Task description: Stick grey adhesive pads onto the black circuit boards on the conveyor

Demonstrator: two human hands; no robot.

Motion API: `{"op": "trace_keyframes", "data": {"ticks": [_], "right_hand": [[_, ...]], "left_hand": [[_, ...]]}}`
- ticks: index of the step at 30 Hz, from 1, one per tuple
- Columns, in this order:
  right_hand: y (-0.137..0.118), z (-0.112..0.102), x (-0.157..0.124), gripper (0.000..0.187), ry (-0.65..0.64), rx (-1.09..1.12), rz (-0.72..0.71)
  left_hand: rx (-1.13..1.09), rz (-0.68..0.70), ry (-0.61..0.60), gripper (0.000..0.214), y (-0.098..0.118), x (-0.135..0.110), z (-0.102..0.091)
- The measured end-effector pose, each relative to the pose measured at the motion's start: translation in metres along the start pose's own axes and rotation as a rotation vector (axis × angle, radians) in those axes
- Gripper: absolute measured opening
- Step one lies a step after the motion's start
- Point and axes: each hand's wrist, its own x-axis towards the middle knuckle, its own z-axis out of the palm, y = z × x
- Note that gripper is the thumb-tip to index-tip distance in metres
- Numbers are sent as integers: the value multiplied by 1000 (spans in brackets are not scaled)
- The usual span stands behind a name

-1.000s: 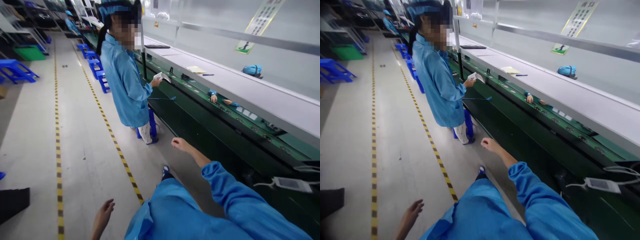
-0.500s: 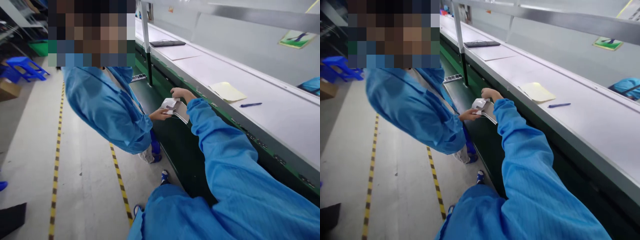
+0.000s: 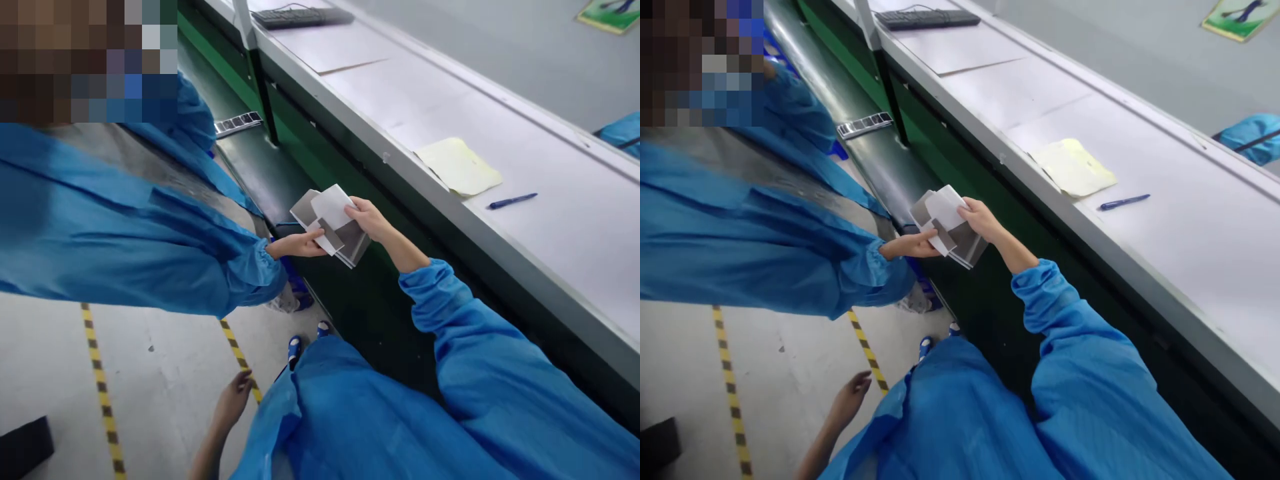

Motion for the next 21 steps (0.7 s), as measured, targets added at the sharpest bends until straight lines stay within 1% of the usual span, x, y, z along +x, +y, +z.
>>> {"op": "trace_keyframes", "data": {"ticks": [3, 5, 6, 7, 8, 10, 11, 12, 14, 15, 17, 19, 21], "right_hand": [[11, 3, -28, 22, 229, 291, 102], [15, 7, -47, 19, 381, 448, 197], [18, 10, -56, 18, 459, 511, 242], [21, 15, -66, 16, 529, 563, 269], [24, 21, -76, 15, 590, 602, 281], [31, 36, -94, 14, 678, 639, 264], [35, 43, -103, 16, 699, 642, 242], [38, 51, -111, 19, 711, 637, 218], [44, 63, -124, 27, 722, 601, 174], [47, 66, -130, 31, 731, 570, 149], [53, 69, -140, 37, 792, 490, 96], [59, 64, -150, 40, 896, 417, 64], [68, 53, -163, 40, 1001, 375, 70]], "left_hand": [[-10, -26, -32, 35, -42, -47, 5], [-11, -24, -72, 34, -57, -65, 6], [-22, 1, -95, 36, -58, -67, 8], [-56, 51, -120, 41, -54, -66, 12], [-109, 122, -146, 53, -46, -62, 19], [-325, 317, -180, 84, -19, -47, 36], [-417, 373, -175, 92, -3, -39, 45], [-488, 395, -131, 90, 11, -33, 51], [-566, 380, -78, 68, 33, -24, 58], [-580, 371, -67, 55, 38, -21, 57], [-576, 377, -70, 41, 37, -19, 52], [-562, 415, -22, 39, 29, -17, 48], [-557, 438, 45, 38, 19, -12, 48]]}}
